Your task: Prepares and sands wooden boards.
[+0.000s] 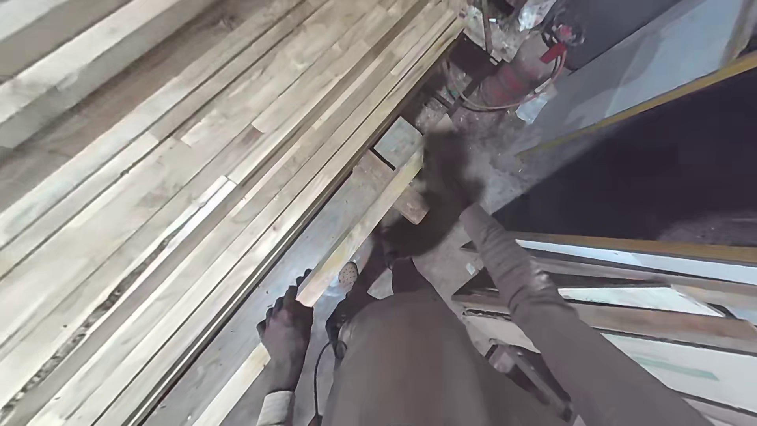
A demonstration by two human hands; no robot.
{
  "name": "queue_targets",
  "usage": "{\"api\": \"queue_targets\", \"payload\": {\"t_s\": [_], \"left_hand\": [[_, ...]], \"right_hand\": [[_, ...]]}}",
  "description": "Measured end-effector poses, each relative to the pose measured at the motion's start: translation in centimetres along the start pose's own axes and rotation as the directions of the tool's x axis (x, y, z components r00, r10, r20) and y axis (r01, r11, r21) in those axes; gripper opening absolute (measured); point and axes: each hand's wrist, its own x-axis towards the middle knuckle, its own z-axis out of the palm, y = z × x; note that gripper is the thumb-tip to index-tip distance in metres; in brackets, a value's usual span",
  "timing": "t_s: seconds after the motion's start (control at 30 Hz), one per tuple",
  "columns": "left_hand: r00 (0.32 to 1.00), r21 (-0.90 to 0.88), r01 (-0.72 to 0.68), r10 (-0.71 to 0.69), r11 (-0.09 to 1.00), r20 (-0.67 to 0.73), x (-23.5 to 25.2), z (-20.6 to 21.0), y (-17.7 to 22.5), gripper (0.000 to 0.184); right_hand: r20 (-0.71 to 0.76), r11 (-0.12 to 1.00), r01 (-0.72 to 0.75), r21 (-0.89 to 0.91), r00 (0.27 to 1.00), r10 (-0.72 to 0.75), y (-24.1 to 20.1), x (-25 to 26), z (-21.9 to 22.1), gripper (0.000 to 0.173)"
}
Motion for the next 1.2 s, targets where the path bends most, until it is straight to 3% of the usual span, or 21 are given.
{"api": "queue_targets", "payload": {"t_s": [0.07, 0.13, 0.23, 0.3, 0.37, 0.43, 0.5, 0.53, 0.6, 0.67, 0.77, 0.83, 0.87, 0.93, 1.0, 1.07, 1.13, 1.2], "left_hand": [[1.000, -0.010, -0.021, 0.021, 1.000, -0.022, 0.6, 0.1, 0.2, 0.039], [0.999, 0.008, -0.031, 0.031, 0.999, -0.008, 0.2, 0.1, -0.2, 0.038], [0.988, 0.086, -0.098, 0.107, 0.991, -0.112, 0.6, 0.7, -0.6, 0.035], [0.964, 0.214, -0.167, 0.205, 0.962, -0.169, 0.8, 0.6, -1.2, 0.039], [0.990, 0.268, -0.131, 0.112, 0.955, 0.082, 1.5, -1.6, -0.7, 0.063], [0.899, 0.199, -0.143, 0.043, 0.969, 0.436, 3.2, -4.3, -0.5, 0.090], [0.744, -0.001, -0.201, 0.153, 0.980, 0.650, 5.5, -6.1, -1.2, 0.091], [0.670, -0.092, -0.228, 0.225, 0.969, 0.708, 6.6, -6.6, -2.3, 0.083], [0.556, -0.334, -0.259, 0.423, 0.906, 0.716, 9.0, -6.5, -5.2, 0.046], [0.479, -0.483, -0.224, 0.527, 0.846, 0.702, 10.3, -6.1, -6.5, 0.033], [0.521, -0.544, -0.197, 0.557, 0.816, 0.647, 9.5, -6.0, -6.8, 0.034], [0.619, -0.434, -0.238, 0.480, 0.869, 0.622, 8.2, -5.7, -6.3, 0.040], [0.683, -0.331, -0.206, 0.378, 0.921, 0.625, 7.4, -5.7, -5.8, 0.054], [0.800, -0.223, -0.181, 0.275, 0.958, 0.533, 6.3, -5.0, -4.8, 0.064], [0.865, -0.152, -0.163, 0.215, 0.975, 0.452, 5.4, -4.6, -3.9, 0.063], [0.890, -0.027, -0.089, 0.091, 0.996, 0.447, 4.6, -4.4, -3.1, 0.062], [0.932, 0.032, 0.002, -0.013, 0.999, 0.362, 4.1, -4.0, -2.2, 0.057], [0.975, 0.026, 0.030, -0.035, 0.999, 0.221, 3.0, -3.2, -1.4, 0.044]], "right_hand": [[0.057, 0.997, -0.047, 0.061, 0.997, 0.044, -3.2, -2.2, 5.5, 0.035], [0.142, 0.999, 0.011, 0.031, 0.990, -0.016, -5.2, -5.4, 9.6, 0.026], [0.416, 0.991, 0.131, 0.017, 0.901, -0.126, -7.2, -9.4, 8.7, 0.035], [0.510, 0.987, 0.118, 0.113, 0.845, -0.160, -6.0, -9.6, 7.6, 0.037], [0.494, 0.958, 0.032, 0.284, 0.852, -0.175, -2.9, -8.4, 6.9, 0.035], [0.478, 0.877, -0.127, 0.464, 0.869, -0.127, 0.7, -8.0, 5.6, 0.037], [0.467, 0.781, -0.232, 0.580, 0.880, -0.085, 3.6, -7.9, 4.2, 0.039], [0.459, 0.746, -0.254, 0.615, 0.885, -0.076, 4.5, -8.0, 4.0, 0.038], [0.458, 0.705, -0.294, 0.645, 0.888, -0.049, 5.6, -7.7, 3.3, 0.035], [0.453, 0.687, -0.305, 0.659, 0.891, -0.038, 6.7, -7.3, 3.1, 0.035], [0.329, 0.732, -0.176, 0.658, 0.942, -0.069, 7.1, -5.8, 2.3, 0.035], [0.144, 0.792, -0.011, 0.610, 0.985, -0.098, 7.5, -3.3, 2.9, 0.035], [0.052, 0.835, 0.078, 0.545, 0.991, -0.127, 7.4, -1.3, 3.4, 0.035], [-0.028, 0.900, 0.133, 0.416, 0.991, -0.134, 5.5, 2.6, 3.9, 0.041], [-0.137, 0.942, 0.181, 0.282, 0.980, -0.147, 3.6, 2.8, 7.2, 0.052], [-0.064, 0.956, 0.230, 0.181, 0.973, -0.222, 2.3, -1.5, 11.3, 0.069], [0.025, 0.968, 0.235, 0.086, 0.971, -0.238, 0.7, -4.9, 12.5, 0.063], [0.058, 0.989, 0.093, 0.118, 0.993, -0.100, 0.3, -4.0, 9.6, 0.048]]}}
